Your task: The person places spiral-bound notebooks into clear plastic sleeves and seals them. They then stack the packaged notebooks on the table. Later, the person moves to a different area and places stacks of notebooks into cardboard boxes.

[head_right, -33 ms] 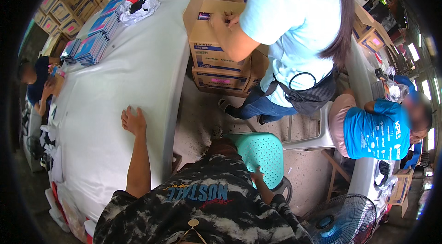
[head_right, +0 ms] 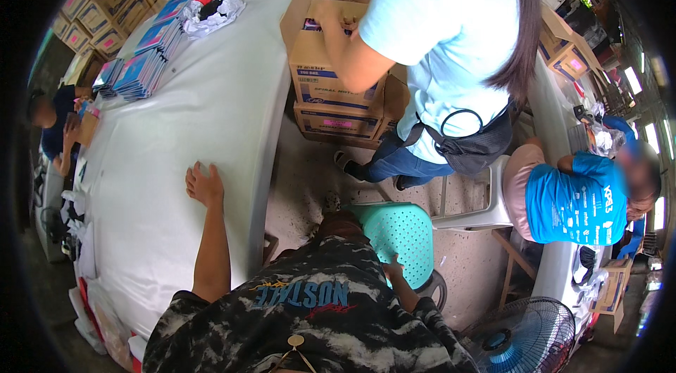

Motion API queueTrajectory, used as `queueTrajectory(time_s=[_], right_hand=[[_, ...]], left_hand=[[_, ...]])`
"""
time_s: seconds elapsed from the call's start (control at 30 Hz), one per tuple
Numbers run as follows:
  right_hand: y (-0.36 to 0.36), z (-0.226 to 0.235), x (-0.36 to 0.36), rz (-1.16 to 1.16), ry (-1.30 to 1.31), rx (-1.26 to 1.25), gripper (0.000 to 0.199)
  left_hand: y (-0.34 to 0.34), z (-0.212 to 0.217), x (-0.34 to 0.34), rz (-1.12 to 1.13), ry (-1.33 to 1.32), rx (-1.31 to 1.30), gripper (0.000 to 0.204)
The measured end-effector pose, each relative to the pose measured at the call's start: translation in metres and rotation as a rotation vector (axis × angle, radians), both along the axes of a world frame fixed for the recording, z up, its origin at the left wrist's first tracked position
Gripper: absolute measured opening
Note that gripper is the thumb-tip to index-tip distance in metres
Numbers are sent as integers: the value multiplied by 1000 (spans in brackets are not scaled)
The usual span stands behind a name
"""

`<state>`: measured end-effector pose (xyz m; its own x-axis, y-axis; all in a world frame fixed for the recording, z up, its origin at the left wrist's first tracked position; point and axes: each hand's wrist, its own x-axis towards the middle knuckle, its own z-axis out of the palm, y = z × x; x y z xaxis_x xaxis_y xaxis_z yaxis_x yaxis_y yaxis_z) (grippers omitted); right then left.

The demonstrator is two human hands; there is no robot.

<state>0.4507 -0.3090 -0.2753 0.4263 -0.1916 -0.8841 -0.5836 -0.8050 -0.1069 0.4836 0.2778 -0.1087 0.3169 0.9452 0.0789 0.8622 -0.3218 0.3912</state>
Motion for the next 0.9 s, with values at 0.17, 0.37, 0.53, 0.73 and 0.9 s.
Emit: queueTrajectory(time_s=[0.17,0.37,0.53,0.73,0.9], right_hand=[[4,-3,-8,-25,6,-27,101],[-28,-69,-30,198,-33,-69,99],[-57,-102,-35,88,36,-4,103],[-3,-53,-19,6,13,-32,111],[-2,-24,-7,39,4,-105,109]], left_hand=[[-2,2,8,-23,7,17,51],[-8,6,-5,-3,7,20,50],[-14,3,-4,-17,8,2,49],[-6,13,6,-17,17,43,50],[-3,5,-1,6,10,5,50]])
